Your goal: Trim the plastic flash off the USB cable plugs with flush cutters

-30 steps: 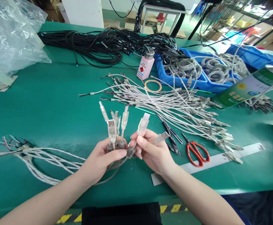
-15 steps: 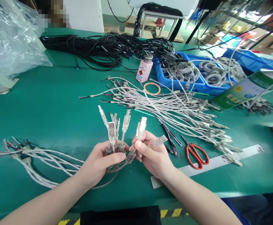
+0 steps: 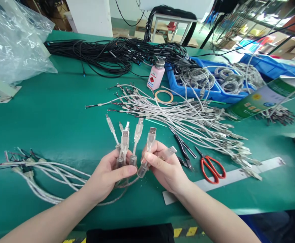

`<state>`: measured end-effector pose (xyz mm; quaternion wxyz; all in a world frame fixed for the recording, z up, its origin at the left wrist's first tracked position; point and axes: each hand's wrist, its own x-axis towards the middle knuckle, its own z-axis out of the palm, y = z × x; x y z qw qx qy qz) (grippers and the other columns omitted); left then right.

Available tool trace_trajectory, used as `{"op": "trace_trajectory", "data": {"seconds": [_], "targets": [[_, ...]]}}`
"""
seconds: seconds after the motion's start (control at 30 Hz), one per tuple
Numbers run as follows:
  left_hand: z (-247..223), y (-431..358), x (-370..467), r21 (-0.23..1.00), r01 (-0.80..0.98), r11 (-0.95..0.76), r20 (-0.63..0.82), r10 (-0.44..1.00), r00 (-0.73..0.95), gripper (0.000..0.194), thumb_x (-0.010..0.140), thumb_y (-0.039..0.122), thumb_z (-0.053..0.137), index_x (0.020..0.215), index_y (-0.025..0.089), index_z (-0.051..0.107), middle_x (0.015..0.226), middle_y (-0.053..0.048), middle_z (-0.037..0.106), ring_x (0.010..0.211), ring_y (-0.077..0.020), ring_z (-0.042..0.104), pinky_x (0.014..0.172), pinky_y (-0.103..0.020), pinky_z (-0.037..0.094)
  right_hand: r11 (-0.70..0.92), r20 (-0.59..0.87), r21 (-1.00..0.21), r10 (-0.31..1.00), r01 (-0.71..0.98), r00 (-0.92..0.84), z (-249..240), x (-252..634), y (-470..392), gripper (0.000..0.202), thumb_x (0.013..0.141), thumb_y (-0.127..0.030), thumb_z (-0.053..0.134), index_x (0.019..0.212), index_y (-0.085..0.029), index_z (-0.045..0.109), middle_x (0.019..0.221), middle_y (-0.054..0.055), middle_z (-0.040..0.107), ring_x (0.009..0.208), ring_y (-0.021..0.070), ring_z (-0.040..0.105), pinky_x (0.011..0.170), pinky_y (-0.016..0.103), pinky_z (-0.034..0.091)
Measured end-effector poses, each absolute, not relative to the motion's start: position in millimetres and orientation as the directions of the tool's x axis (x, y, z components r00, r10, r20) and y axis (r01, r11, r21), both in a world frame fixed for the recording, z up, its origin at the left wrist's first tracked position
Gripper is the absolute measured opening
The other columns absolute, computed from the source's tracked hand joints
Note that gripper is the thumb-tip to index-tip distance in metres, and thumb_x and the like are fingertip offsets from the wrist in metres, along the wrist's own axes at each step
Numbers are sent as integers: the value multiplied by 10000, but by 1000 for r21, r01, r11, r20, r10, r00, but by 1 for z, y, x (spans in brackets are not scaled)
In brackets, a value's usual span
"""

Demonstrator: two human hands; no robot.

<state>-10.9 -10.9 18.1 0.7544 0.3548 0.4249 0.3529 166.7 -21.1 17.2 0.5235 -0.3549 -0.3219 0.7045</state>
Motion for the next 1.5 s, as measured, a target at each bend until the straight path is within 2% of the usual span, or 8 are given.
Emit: {"op": "trace_trajectory", "data": {"seconds": [0.17,0.37,0.5,0.67,0.83,0.97,1.27,1.5], "targets": [[19,-12,-12,812,-250,527,-398,814,424,282,664,312,890,842,163,731,729,2,670,682,-116,574,668,-210,461,-252,-132,-806,959,-536,-252,21,166,-21,230,785,-298,796,852,-196,601,714,-27,591,647,118,586,630,249,469],[15,-13,-12,855,-210,475,-308,789,532,174,793,317,798,893,177,766,912,-41,746,858,-167,635,820,-245,476,-169,-74,-842,977,-512,-201,17,166,-23,220,851,-365,743,1002,-213,695,680,-17,640,586,100,570,609,237,472],[15,-13,-11,858,-228,461,-278,788,549,150,810,294,784,929,203,777,873,-20,742,828,-156,632,825,-253,475,-163,-84,-862,980,-479,-182,14,167,-24,152,844,-355,753,913,-224,720,822,8,717,565,82,554,612,242,480],[15,-13,-12,836,-240,494,-306,781,544,137,785,279,808,898,209,773,841,1,729,794,-141,621,797,-245,475,-197,-119,-891,971,-409,-208,15,168,-24,189,863,-367,728,805,-190,701,743,27,713,572,109,548,621,267,504],[15,-14,-11,844,-210,493,-328,785,526,203,756,314,826,903,188,766,820,-11,706,774,-156,595,786,-262,468,-213,-140,-847,973,-486,-182,17,165,-24,222,804,-365,784,782,-196,642,783,25,727,646,140,647,577,257,526],[17,-13,-11,850,-197,488,-344,798,494,199,746,330,823,875,191,764,801,-13,685,757,-161,567,743,-259,448,-197,-140,-828,979,-525,-147,15,164,-25,205,789,-330,805,795,-205,642,825,6,735,748,146,698,697,268,553],[21,-12,-11,829,-233,509,-380,817,434,179,688,295,832,753,178,712,745,-6,644,720,-145,533,686,-244,405,-190,-163,-842,982,-504,-98,15,165,-24,233,765,-309,827,736,-197,625,720,-14,680,680,116,624,639,229,472],[22,-11,-10,827,-224,515,-395,818,419,186,669,293,850,727,182,713,742,-6,668,719,-145,547,683,-249,405,-213,-195,-850,977,-481,-89,17,164,-24,306,723,-349,847,737,-200,581,674,-15,634,627,129,572,605,256,450]]}}
